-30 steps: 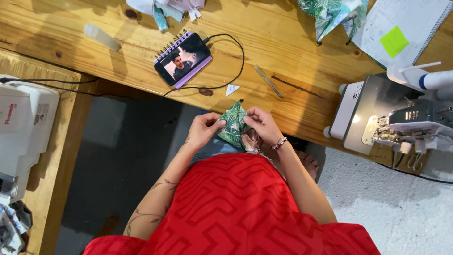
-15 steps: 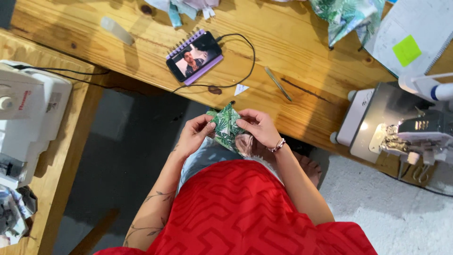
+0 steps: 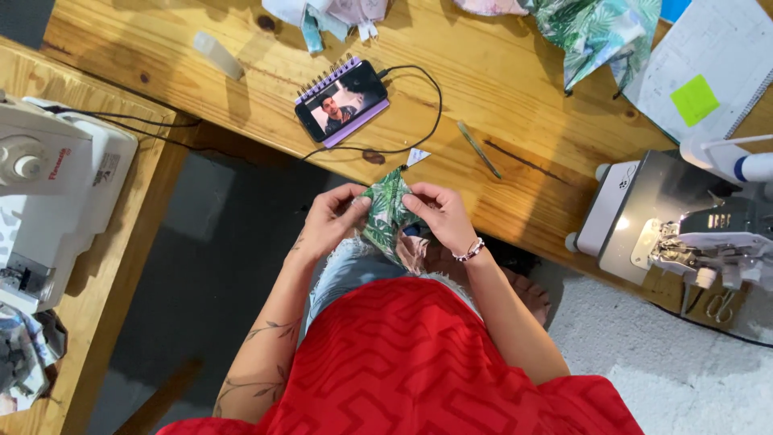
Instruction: Folding and aligning fabric pieces on a workbench to prepare them for sewing
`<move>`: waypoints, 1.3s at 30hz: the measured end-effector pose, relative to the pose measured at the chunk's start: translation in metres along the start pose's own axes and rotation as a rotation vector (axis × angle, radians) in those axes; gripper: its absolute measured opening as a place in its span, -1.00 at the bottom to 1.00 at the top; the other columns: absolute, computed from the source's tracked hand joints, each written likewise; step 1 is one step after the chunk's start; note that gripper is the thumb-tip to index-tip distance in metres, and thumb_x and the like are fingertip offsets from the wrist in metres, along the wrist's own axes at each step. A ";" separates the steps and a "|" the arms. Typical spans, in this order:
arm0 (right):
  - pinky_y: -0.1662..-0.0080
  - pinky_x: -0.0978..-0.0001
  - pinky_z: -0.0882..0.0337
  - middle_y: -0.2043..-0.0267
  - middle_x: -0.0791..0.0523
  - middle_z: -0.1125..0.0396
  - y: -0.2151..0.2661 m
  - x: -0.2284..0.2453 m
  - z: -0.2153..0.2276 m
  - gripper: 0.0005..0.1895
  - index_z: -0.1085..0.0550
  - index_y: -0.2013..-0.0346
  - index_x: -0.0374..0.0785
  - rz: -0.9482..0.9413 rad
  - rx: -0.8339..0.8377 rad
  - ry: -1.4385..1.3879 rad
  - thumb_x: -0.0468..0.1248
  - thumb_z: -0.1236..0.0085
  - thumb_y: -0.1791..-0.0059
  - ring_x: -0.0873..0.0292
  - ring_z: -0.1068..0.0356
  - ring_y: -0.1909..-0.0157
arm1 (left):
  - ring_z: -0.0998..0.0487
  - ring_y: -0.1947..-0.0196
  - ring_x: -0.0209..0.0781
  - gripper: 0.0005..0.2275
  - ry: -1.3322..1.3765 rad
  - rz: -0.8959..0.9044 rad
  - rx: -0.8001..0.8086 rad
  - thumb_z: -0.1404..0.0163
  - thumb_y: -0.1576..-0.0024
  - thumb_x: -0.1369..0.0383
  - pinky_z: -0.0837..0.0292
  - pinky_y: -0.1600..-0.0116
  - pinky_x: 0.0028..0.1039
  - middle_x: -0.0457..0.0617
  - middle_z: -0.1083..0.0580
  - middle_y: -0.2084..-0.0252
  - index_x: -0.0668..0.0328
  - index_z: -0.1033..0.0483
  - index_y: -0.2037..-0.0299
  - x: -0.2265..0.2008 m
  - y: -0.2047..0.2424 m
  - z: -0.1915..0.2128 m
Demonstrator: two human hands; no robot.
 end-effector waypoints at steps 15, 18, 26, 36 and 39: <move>0.08 0.55 -0.44 0.33 0.22 -0.45 0.036 0.093 0.009 -0.82 -0.61 0.17 -0.24 0.094 0.041 0.113 -0.26 -0.32 0.03 0.45 -0.34 0.22 | -0.27 0.74 -0.58 -0.75 0.079 -0.024 0.117 -0.27 -0.01 0.46 -0.14 0.54 -0.83 -0.20 -0.27 0.84 0.07 -0.47 0.65 -0.075 0.015 -0.053; 0.19 0.49 -0.54 0.34 0.07 -0.47 0.045 0.128 0.018 -0.78 -0.55 0.11 -0.30 0.094 -0.040 -0.033 -0.22 -0.17 -0.05 0.29 -0.48 0.28 | -0.26 0.70 -0.58 -0.78 0.097 -0.134 0.199 -0.25 -0.03 0.49 -0.18 0.50 -0.78 -0.17 -0.29 0.82 0.12 -0.52 0.62 -0.095 0.016 -0.061; -0.17 0.13 -0.39 -0.07 0.07 -0.39 -0.015 0.016 0.037 -0.52 -0.43 -0.19 -0.18 -0.123 0.001 0.022 0.00 -0.16 -0.07 0.19 -0.33 -0.13 | -0.49 0.41 -0.30 -0.94 0.019 -0.504 0.546 -0.23 -0.07 0.52 -0.41 0.23 -0.46 -0.02 -0.54 0.43 0.20 -0.64 0.42 -0.153 0.035 -0.096; 0.22 0.70 -0.51 0.23 0.17 -0.50 0.002 0.039 0.011 -0.59 -0.52 -0.05 -0.32 -0.172 0.123 -0.158 -0.37 -0.29 0.10 0.46 -0.45 0.26 | -0.59 0.37 0.13 -0.94 -0.427 -0.489 0.747 -0.20 -0.08 0.32 -0.48 0.27 -0.25 -0.01 -0.56 0.37 0.04 -0.62 0.35 -0.162 0.065 -0.118; 0.22 0.71 -0.47 0.25 0.20 -0.50 -0.001 0.042 0.016 -0.58 -0.53 -0.08 -0.28 -0.115 0.102 -0.111 -0.38 -0.27 0.10 0.47 -0.45 0.25 | -0.51 0.31 -0.35 -0.63 -0.184 -0.304 0.704 -0.34 0.10 0.13 -0.44 0.23 -0.42 -0.05 -0.62 0.30 0.01 -0.67 0.11 -0.141 0.055 -0.094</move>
Point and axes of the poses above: each hand's wrist, its own y-axis away from the middle knuckle, its own z-axis out of the back of the hand, x = y × z, the point moved 9 cm from there along -y, towards the middle knuckle
